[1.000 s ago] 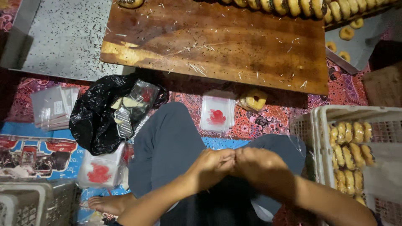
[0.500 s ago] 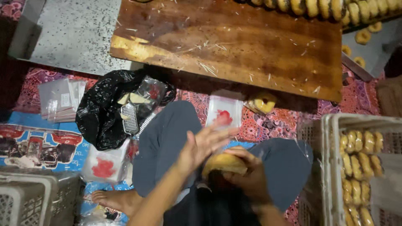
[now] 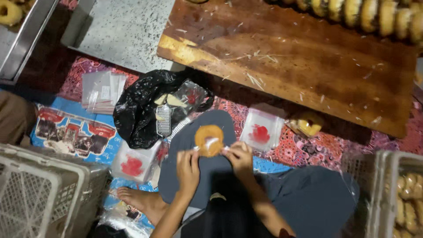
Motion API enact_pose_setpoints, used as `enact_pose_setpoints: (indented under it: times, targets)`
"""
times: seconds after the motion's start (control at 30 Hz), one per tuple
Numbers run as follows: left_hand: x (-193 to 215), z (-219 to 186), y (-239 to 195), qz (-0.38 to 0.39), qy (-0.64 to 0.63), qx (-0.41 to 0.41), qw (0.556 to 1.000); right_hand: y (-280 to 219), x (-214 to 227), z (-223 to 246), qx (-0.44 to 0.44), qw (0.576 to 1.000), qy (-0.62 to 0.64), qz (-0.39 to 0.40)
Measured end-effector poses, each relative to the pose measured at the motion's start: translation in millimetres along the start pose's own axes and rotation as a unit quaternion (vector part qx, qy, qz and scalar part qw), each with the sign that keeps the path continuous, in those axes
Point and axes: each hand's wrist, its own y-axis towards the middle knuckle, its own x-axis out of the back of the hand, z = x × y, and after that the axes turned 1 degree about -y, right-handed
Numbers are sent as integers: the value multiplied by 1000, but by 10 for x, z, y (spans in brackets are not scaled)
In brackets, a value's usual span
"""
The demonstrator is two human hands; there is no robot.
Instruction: The person sits on the floor and repeatedly picks up doughnuts from a wooden board, places them into small plastic bags, and arranges the packaged doughnuts in a white basket. The person handles the doughnuts by hand throughout the process.
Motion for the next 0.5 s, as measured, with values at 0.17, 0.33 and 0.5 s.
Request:
enact_pose_setpoints:
  times: [0.17, 0.33, 0.5]
  targets:
    - [-169, 613, -419, 45, -109, 237, 964, -305, -358, -261, -226, 955, 194, -2]
    - [-103, 859, -77, 131, -259, 305, 907, -77, -244, -550, -359, 826, 434, 30]
    - [-189, 615, -90, 224, -264, 346, 872, -79, 26, -415, -137, 924, 356, 43]
